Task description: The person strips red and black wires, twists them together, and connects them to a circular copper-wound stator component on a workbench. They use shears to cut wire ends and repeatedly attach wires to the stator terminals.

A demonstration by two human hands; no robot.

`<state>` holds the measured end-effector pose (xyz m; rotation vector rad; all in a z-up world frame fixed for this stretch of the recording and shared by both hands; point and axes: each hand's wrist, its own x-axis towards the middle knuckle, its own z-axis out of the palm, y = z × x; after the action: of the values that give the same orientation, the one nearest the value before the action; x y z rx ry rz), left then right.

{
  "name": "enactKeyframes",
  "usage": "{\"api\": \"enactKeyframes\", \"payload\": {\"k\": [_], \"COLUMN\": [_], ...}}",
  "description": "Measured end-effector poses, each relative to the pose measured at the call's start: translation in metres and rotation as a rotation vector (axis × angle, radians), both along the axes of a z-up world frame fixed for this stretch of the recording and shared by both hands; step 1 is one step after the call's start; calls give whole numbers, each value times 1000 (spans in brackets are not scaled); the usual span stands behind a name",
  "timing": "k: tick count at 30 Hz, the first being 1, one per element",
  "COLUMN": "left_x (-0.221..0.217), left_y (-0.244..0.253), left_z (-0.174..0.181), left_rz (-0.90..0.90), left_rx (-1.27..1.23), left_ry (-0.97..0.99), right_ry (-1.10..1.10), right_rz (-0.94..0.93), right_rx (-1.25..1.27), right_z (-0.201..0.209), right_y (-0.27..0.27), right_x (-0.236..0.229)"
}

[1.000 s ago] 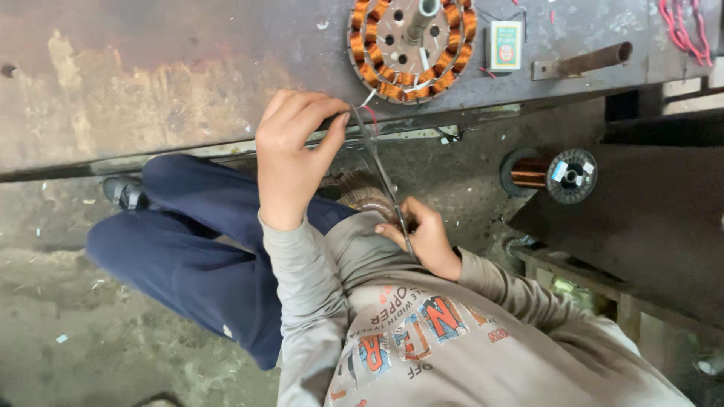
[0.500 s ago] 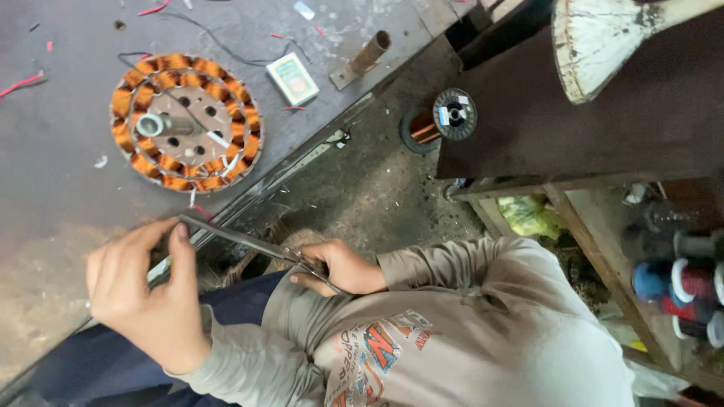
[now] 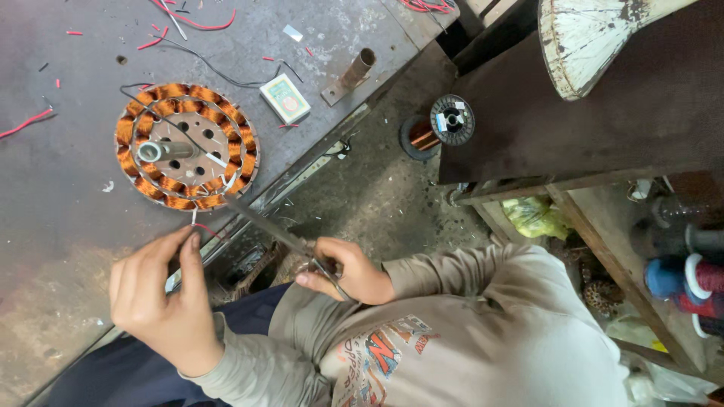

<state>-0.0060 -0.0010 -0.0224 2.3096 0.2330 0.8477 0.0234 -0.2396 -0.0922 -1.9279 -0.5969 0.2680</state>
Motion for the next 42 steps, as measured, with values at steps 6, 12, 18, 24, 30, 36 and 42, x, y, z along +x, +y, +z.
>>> {"api": "enactKeyframes", "payload": {"k": [6, 12, 18, 24, 30, 36, 42], "left_x": [6, 7, 7, 9, 13, 14, 13], "left_y": [-5, -8, -6, -8, -10, -10, -9], "left_z": [5, 0, -9, -10, -10, -10, -11], "left_rz": [43, 37, 40, 66, 97, 103, 93], "left_rx": [-37, 26, -1, -53, 7, 50, 71], "left_ry": [32, -17, -70, -74, -71, -28, -25], "right_ry": [255, 414, 320, -94, -466, -565, -562], "right_rz": [-267, -131, -255, -323, -283, -221, -164], "right_rx": [246, 452, 342, 128, -8, -163, -260], "right_z": [36, 63, 75, 95, 98, 101, 102], "right_y": [16, 17, 34, 44, 53, 43, 39], "right_x": [35, 79, 100, 104, 110, 124, 126]}}
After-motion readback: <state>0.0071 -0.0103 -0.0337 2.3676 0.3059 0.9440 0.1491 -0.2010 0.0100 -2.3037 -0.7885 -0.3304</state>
